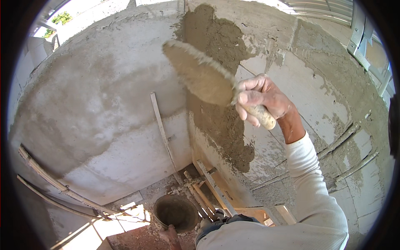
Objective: Apply plaster to a block wall using a trowel and smoothing tool.
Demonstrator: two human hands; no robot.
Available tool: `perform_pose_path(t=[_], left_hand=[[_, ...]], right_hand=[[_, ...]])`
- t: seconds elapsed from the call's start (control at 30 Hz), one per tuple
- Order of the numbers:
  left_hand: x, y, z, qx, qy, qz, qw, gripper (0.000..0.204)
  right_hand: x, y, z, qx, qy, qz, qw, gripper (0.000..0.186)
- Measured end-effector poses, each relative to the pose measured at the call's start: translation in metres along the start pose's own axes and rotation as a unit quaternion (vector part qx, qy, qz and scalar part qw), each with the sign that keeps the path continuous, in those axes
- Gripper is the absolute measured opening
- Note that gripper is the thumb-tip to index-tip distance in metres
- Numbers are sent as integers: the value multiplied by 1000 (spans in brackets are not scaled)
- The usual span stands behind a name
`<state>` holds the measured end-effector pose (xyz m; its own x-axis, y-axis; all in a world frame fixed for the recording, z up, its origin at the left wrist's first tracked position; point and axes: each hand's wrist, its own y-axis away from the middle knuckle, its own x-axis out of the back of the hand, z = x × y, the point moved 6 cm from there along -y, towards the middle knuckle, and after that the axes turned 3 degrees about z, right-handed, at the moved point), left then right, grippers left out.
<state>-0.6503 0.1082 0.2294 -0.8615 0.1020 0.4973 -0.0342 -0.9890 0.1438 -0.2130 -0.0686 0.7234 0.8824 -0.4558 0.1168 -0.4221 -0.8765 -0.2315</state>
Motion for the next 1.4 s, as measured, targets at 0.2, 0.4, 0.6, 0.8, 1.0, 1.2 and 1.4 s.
perform_pose_path(t=[0.2,0.4,0.6,0.8,1.0,1.2,1.4], left_hand=[[33,5,-31,71,37,20,997,22],[-6,-6,5,45,-143,-90,985,23],[-89,12,61,-98,-98,-231,963,22],[-153,51,128,-227,-82,-323,915,27],[-142,106,179,-334,-60,-351,873,31],[-149,118,171,-252,-63,-385,886,28],[-146,99,169,-206,-1,-340,918,24]], right_hand=[[164,74,-7,75,231,525,816,29],[69,180,197,-362,320,260,836,19],[-100,196,335,-379,417,-129,816,30],[-166,185,374,-189,557,-140,796,32],[-97,234,348,-315,560,-64,763,32],[-131,280,385,-414,329,4,849,38],[-116,284,344,-402,326,101,849,39]])
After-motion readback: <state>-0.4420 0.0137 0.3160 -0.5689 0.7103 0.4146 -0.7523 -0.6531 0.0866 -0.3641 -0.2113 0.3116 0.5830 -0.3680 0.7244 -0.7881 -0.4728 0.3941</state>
